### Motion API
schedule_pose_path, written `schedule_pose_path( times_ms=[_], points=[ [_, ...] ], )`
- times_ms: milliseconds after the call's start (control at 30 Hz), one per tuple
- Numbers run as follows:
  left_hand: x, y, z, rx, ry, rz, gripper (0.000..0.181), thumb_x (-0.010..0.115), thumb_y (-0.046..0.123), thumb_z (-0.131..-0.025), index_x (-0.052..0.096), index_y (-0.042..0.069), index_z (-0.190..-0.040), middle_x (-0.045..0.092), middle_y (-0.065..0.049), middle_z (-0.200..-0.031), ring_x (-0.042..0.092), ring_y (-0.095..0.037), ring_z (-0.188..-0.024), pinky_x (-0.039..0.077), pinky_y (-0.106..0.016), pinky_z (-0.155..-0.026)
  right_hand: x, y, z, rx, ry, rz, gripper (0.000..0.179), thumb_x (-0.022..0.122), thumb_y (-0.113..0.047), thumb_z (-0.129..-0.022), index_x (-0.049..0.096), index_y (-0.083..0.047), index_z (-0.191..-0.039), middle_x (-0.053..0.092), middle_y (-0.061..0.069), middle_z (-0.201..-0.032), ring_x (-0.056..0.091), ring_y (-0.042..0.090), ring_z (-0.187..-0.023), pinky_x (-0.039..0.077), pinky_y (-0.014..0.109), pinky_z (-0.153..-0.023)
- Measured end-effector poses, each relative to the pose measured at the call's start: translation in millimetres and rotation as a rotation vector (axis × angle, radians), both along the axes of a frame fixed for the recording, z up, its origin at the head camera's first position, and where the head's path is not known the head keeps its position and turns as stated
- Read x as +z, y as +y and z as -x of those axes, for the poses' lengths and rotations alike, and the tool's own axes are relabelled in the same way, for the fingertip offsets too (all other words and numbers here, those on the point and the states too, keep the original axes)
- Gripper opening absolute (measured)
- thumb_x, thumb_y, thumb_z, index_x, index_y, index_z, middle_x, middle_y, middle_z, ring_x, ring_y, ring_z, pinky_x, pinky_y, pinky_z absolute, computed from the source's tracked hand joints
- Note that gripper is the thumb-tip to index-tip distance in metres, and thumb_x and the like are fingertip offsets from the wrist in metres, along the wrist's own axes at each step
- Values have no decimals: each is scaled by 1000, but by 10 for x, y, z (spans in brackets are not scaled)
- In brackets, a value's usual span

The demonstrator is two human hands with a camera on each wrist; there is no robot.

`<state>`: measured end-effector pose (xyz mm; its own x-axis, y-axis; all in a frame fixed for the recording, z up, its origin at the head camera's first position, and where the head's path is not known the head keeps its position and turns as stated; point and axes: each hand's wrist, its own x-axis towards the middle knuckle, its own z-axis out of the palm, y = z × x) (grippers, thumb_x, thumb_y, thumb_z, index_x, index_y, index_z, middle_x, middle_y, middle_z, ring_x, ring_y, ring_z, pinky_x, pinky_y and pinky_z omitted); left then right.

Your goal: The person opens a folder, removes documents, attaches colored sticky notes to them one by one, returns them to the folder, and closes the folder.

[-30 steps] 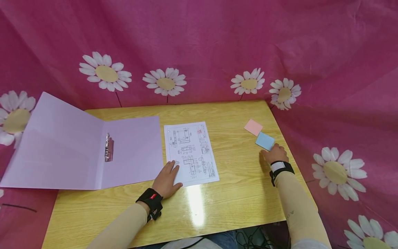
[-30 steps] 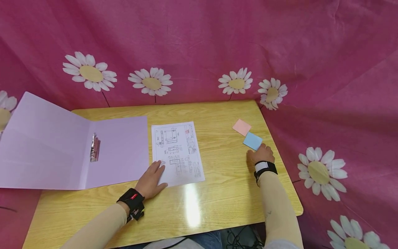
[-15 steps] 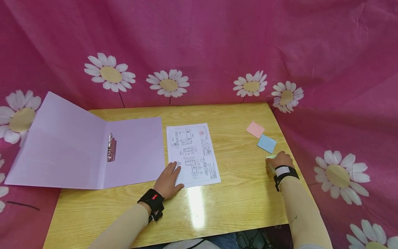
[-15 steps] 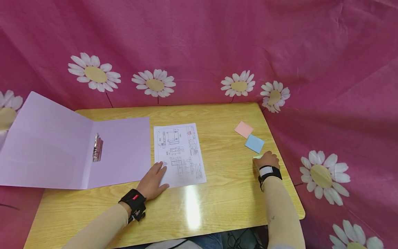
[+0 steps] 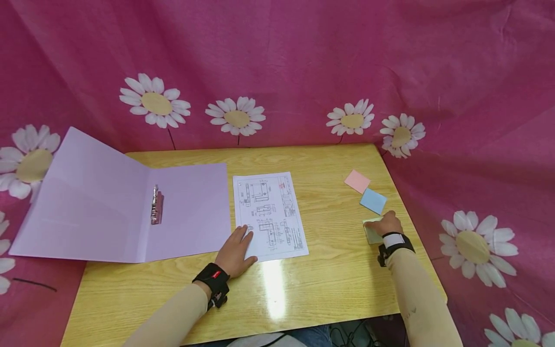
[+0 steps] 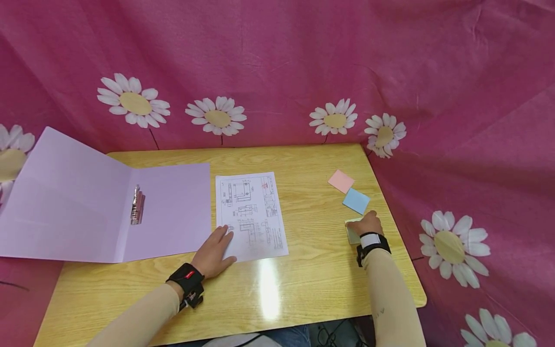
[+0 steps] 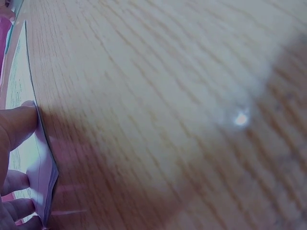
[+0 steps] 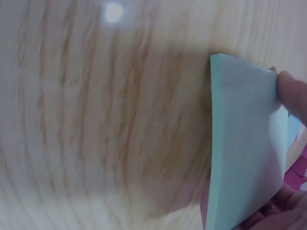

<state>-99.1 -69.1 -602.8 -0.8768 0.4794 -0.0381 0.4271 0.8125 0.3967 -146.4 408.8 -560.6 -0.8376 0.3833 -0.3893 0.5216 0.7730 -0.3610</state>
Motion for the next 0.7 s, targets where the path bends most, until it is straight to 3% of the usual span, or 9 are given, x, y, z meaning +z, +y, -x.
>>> schedule_pose_path(
  times_ms=[167,300,533,700],
  points=[
    [12,-4,-5,6,-8,-4,74,72,38,-84,44,-1,-140,32,-22,-150,25,-38,-140,22,-43,-113,49,-106,65,70,62,31,53,67,-24,-84,50,15,-115,54,35,-112,53,47,-101,47,50,-79],
    [22,-5,-11,11,-14,-7,74,73,37,-83,44,-1,-140,31,-22,-150,25,-38,-140,22,-44,-113,108,-234,128,125,68,103,32,67,-21,-84,59,7,-98,59,23,-95,56,33,-82,47,38,-62],
    [4,5,-15,11,-21,30,75,71,40,-85,42,0,-142,30,-20,-151,23,-36,-141,21,-42,-114,209,-615,233,186,126,256,28,61,-19,-91,57,7,-102,57,18,-89,53,22,-71,45,30,-55],
    [20,14,-32,12,-41,36,76,70,40,-85,42,0,-142,29,-20,-151,23,-36,-141,20,-42,-114,248,-971,295,210,207,452,25,61,-15,-93,56,6,-105,54,14,-88,49,19,-67,46,31,-57]
  ],
)
